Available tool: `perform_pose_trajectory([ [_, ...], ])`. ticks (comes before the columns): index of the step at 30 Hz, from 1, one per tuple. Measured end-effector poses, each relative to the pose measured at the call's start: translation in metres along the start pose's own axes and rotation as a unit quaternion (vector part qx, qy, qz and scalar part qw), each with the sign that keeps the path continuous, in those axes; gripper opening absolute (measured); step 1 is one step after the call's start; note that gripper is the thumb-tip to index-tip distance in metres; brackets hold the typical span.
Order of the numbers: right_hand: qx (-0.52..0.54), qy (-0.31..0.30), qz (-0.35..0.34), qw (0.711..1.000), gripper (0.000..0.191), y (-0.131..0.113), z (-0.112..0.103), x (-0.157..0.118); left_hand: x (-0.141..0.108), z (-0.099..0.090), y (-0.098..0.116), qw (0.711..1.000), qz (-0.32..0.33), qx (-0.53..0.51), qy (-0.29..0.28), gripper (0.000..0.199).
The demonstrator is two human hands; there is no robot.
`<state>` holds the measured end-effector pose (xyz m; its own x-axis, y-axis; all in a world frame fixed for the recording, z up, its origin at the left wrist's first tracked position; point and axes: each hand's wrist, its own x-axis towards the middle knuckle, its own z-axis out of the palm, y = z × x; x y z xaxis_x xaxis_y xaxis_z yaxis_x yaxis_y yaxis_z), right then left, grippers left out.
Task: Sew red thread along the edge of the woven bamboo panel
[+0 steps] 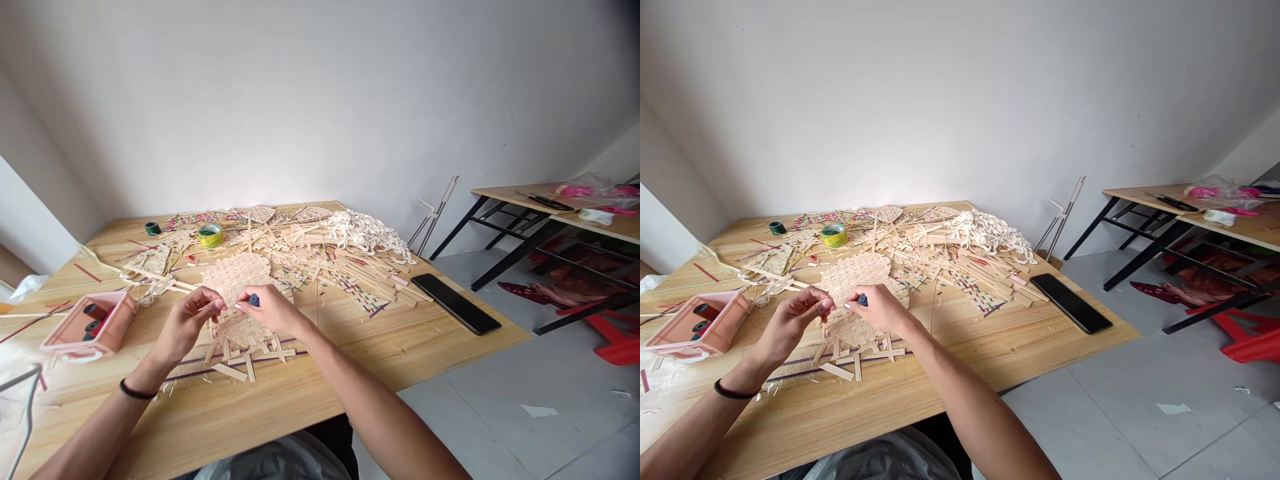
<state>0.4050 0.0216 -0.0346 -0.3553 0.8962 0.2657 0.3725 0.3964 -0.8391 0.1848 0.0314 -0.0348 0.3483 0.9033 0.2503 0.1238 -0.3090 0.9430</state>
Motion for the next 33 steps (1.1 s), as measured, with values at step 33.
perform_pose_trajectory([
  [33,-0.033,0.037,-0.118,0.992,0.008,0.0066,0.0054,0.0030,-0.0015,0.0064,0.0005,0.987,-0.085,-0.093,-0.103,0.050],
])
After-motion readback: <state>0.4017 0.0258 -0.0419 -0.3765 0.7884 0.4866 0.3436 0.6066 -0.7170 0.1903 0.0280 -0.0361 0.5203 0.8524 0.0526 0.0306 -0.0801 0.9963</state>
